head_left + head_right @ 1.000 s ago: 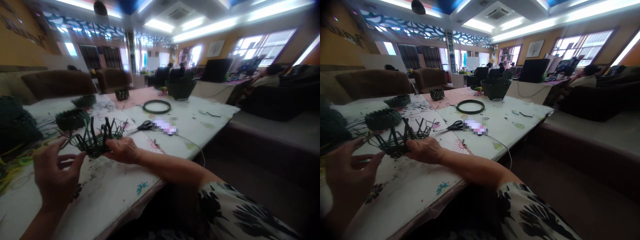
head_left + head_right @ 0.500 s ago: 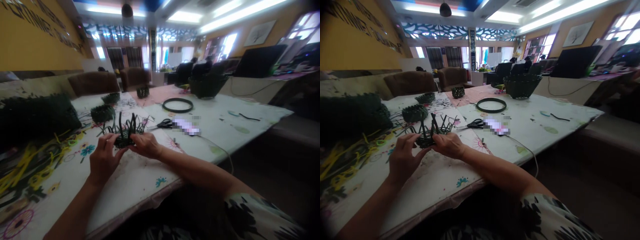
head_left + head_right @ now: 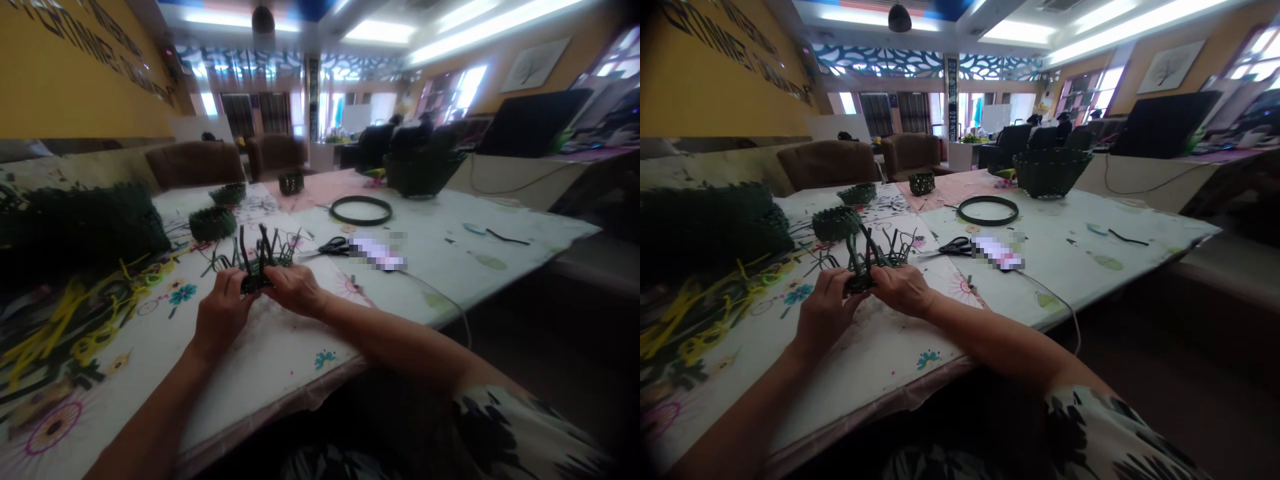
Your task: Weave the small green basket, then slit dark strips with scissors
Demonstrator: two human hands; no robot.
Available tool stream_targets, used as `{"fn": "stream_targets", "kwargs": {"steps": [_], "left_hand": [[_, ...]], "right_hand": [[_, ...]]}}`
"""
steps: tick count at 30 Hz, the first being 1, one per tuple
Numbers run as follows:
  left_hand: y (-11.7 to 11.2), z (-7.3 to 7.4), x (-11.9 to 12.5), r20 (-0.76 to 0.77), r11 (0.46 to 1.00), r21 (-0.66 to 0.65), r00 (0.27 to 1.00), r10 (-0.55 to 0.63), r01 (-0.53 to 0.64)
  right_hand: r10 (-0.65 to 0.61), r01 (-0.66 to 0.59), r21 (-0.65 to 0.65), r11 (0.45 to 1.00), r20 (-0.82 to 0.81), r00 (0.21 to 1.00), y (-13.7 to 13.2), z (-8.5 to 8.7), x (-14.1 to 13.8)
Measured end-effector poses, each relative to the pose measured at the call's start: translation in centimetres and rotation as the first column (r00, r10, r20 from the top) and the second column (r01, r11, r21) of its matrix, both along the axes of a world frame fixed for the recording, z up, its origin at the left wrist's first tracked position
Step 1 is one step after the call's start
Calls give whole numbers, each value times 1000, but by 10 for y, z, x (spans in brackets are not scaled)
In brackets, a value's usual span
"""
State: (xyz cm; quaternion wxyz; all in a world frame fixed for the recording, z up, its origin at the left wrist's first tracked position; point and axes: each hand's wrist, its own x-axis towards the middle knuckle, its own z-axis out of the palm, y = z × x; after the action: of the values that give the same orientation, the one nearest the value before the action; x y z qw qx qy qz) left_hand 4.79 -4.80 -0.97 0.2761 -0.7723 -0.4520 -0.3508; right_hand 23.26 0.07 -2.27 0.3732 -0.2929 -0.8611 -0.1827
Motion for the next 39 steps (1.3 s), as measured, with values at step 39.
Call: {"fn": "stream_targets", "kwargs": {"steps": [39], "left_hand": [[14, -14, -16, -107, 958, -209, 978, 178, -197]], "right_hand": [[-184, 60, -564, 824, -166, 969, 2, 14, 4]]}}
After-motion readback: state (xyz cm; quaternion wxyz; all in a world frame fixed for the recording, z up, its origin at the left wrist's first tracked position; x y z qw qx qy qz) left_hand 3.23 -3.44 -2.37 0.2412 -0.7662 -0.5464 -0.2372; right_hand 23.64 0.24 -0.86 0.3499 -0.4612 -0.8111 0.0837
